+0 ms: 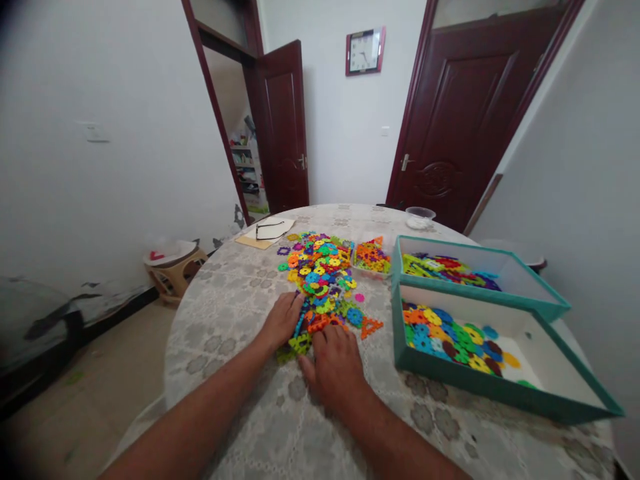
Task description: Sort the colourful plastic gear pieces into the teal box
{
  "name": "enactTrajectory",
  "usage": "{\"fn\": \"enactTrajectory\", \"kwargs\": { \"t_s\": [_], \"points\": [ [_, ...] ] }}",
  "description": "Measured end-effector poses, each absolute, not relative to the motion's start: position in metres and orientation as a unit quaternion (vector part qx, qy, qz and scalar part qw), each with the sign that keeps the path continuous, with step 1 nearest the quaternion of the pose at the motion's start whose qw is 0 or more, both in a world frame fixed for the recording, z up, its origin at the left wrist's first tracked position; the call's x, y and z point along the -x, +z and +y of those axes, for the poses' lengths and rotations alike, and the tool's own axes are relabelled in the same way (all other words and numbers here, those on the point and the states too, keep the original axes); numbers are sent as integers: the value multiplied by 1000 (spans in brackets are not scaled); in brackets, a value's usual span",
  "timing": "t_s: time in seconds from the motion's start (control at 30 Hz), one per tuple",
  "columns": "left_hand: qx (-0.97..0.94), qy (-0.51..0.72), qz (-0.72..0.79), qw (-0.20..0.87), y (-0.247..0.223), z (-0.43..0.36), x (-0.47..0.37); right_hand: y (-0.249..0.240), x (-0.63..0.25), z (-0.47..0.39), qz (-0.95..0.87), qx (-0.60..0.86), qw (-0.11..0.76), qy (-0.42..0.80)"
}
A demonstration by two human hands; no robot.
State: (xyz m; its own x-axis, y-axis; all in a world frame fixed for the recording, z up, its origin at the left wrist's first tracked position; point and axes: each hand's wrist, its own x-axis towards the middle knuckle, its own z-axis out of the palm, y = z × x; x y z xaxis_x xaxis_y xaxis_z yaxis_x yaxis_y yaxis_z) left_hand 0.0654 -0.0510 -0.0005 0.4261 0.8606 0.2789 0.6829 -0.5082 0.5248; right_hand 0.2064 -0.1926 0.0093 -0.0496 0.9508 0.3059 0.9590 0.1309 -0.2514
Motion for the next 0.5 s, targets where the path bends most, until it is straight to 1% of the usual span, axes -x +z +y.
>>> {"fn": "enactTrajectory", "kwargs": {
  "t_s": [0.1,0.17,0.23,0.33,0.5],
  "points": [
    [-793,305,472,235,11,-71,-70,15,-217,-191,-708,682,184,-20],
    [-772,334,451,297,18,-84,-72,20,-226,-189,-699,692,178,-25],
    [-765,349,426,334,22,-94,-70,24,-235,-187,-689,703,175,-31],
    [-767,343,421,341,23,-100,-62,26,-248,-181,-669,722,172,-34],
    [-801,309,424,288,14,-89,-38,25,-260,-176,-644,744,178,-21]
  ]
}}
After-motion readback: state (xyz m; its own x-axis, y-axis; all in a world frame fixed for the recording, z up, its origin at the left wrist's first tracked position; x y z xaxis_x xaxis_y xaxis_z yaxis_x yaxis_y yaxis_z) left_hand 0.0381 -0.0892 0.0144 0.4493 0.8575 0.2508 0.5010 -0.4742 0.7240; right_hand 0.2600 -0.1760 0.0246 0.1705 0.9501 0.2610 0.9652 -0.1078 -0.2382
